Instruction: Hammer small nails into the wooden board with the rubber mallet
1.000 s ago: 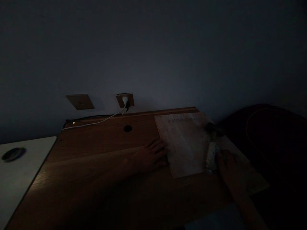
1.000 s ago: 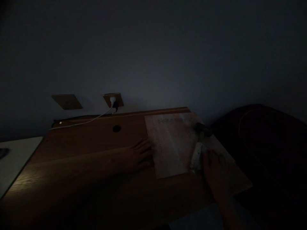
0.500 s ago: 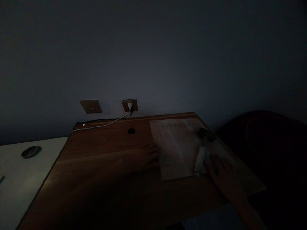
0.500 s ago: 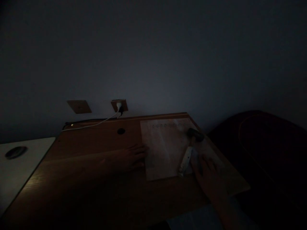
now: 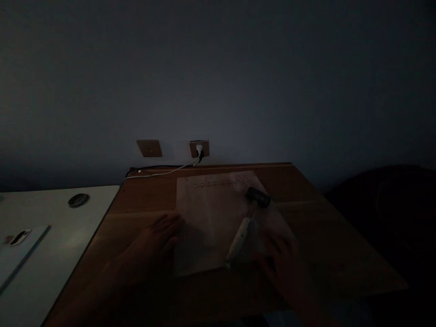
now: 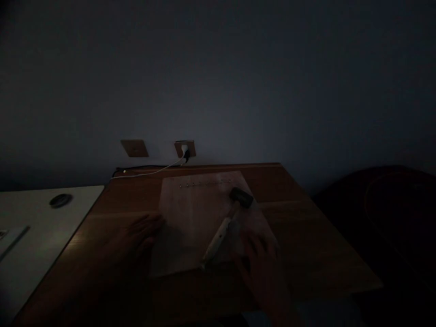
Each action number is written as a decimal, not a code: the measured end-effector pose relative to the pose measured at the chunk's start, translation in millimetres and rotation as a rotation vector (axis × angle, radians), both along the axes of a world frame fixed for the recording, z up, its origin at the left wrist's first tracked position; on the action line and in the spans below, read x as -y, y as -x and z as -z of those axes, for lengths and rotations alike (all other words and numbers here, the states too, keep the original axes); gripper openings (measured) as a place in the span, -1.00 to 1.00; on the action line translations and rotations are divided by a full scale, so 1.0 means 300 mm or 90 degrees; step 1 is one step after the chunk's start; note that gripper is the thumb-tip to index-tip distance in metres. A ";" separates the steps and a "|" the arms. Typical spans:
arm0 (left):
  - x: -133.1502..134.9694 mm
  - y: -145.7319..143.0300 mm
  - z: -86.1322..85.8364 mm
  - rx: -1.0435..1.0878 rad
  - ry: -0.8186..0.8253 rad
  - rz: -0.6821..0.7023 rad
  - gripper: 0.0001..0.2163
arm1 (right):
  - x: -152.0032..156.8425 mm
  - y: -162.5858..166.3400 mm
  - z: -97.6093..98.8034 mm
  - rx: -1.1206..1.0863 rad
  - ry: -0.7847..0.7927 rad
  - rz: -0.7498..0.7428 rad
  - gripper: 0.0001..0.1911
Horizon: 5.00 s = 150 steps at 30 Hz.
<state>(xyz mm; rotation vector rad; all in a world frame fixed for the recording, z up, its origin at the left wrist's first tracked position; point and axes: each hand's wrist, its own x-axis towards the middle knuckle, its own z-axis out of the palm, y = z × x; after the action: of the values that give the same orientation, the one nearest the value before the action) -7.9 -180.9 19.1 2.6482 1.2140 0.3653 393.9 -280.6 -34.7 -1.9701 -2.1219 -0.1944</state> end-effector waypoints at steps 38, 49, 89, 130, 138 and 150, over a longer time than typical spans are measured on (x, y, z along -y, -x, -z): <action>-0.270 -0.096 0.031 -0.117 0.116 -0.048 -0.30 | -0.364 0.218 -0.144 -0.306 0.155 0.094 -0.71; -0.274 -0.089 0.007 -0.128 0.126 -0.043 -0.28 | -0.360 0.147 -0.096 -0.314 0.171 0.020 -0.59; -0.576 -0.142 -0.136 -0.166 0.069 -0.105 -0.85 | -0.910 0.115 -0.281 -0.119 0.195 -0.020 -0.85; -0.578 -0.128 -0.173 -0.162 0.015 -0.164 -0.85 | -0.899 0.138 -0.293 -0.029 0.265 0.004 -0.86; -0.567 -0.151 -0.181 -0.149 0.056 -0.126 -0.86 | -0.900 0.146 -0.297 -0.019 0.275 0.009 -0.85; -0.575 -0.161 -0.135 -0.113 0.048 -0.054 -0.83 | -0.897 0.151 -0.294 -0.009 0.262 0.000 -0.85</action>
<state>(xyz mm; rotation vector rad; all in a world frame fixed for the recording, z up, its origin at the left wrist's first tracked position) 40.5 -8.5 59.7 2.6151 1.3669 0.0965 348.7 -11.5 53.5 -2.1723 -2.2965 0.2787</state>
